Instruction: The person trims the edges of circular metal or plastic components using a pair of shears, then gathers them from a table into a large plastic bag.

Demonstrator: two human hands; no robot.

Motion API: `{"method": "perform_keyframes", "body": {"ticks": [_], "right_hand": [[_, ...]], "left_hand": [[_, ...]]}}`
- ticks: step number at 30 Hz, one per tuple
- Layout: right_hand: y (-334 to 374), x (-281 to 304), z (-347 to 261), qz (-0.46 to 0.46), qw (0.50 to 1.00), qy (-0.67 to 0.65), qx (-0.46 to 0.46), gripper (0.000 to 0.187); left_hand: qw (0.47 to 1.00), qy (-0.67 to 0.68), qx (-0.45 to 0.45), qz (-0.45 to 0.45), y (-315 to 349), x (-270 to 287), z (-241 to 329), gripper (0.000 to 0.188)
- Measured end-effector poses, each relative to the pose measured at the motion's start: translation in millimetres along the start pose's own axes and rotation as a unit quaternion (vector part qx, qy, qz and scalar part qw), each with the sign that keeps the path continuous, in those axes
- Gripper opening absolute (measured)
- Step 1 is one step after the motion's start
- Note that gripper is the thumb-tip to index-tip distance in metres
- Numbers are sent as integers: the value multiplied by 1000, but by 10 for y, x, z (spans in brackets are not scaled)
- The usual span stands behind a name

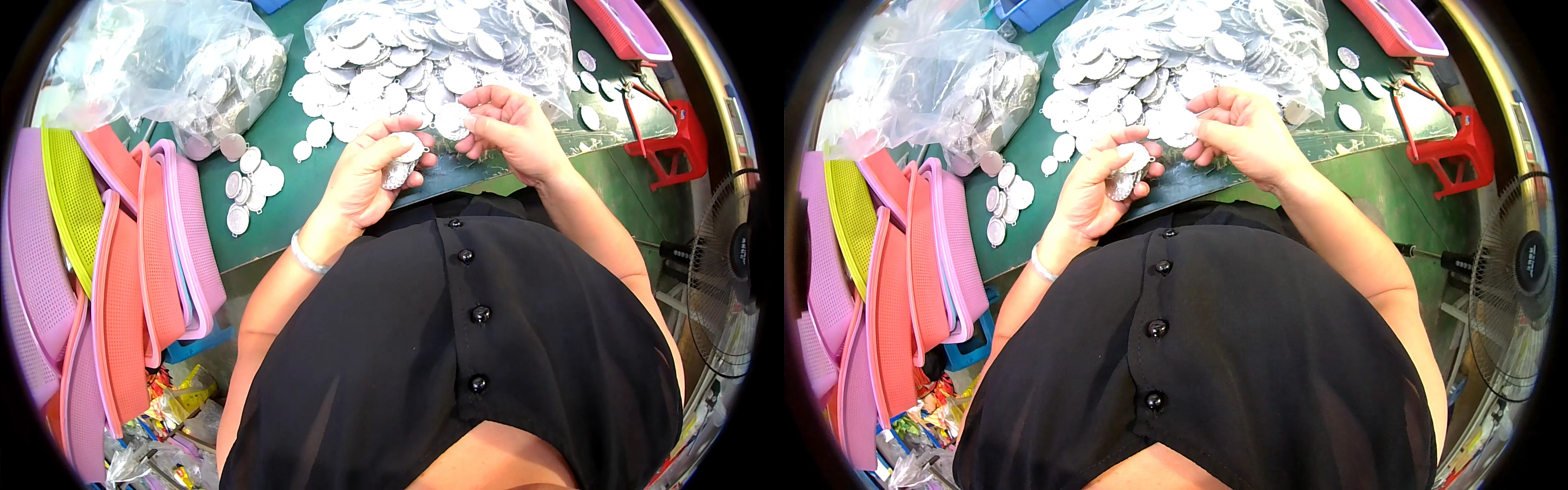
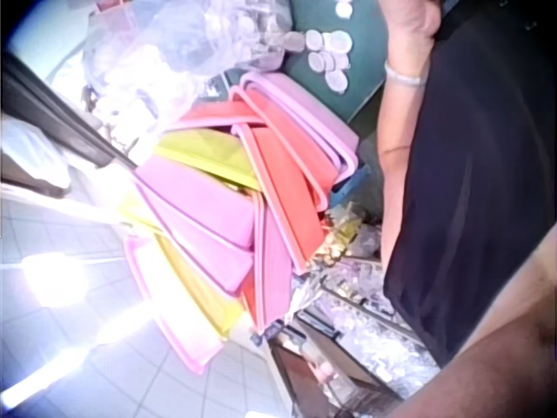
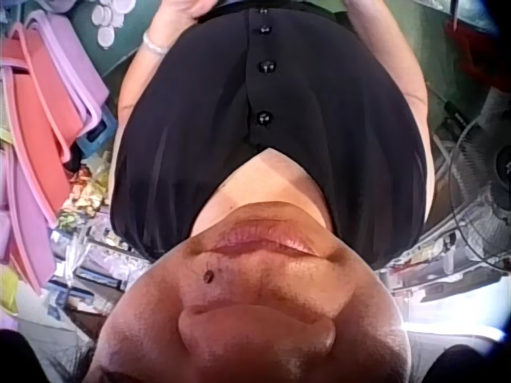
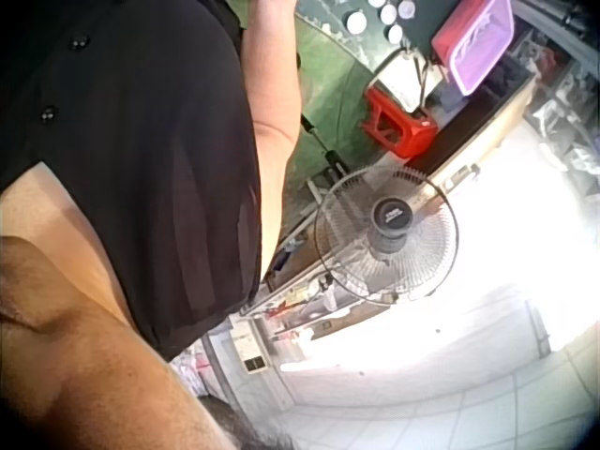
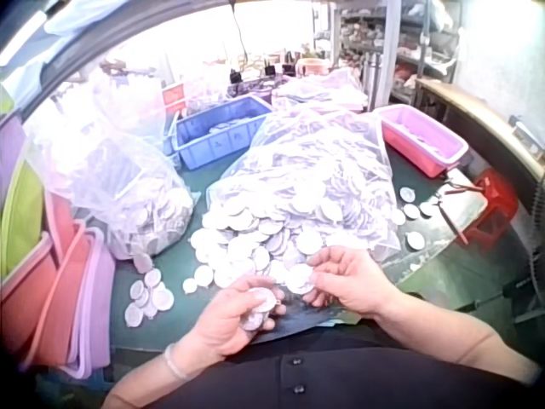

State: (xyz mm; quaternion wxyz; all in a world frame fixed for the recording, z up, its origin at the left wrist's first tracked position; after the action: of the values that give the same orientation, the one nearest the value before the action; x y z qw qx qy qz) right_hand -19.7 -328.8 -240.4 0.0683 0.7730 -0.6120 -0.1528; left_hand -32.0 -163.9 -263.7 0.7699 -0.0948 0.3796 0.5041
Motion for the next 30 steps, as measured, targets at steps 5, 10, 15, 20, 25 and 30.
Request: {"method": "perform_keyframes", "body": {"ticks": [5, 10, 15, 20, 25, 30], "right_hand": [[50, -193, -44, -51, 995, 84, 30, 27], [-37, 57, -411, 136, 834, 462, 269, 34], [-106, 18, -460, 120, 714, 600, 340, 43], [-141, -9, -459, 118, 714, 600, 342, 41], [-162, -29, -442, 99, 681, 611, 391, 37], [-253, 141, -489, 143, 794, 477, 348, 26]], "left_hand": [[997, -62, 3, 54, -28, -17, -90, 18], [999, 31, 8, 20, -24, 16, -53, 15], [999, 47, -14, 3, -49, 64, 9, 29], [994, 103, -14, -35, -61, -14, 74, 27], [994, 110, 4, -30, -101, 7, 50, 22], [1000, -2, -16, 10, -163, -1, 75, 23]]}}
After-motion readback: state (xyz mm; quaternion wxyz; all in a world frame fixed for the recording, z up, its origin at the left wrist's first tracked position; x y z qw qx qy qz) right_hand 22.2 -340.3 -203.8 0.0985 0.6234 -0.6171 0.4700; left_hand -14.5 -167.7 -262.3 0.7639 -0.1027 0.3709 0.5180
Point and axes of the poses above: each hand's wrist, its own y-axis away from the middle knuckle, its own x-axis out of the back of the hand, z = x × y, the point moved 6 cm from there along -y, towards the middle knuckle, and after that the axes turned 6 degrees about -x, right-handed, at the moved point
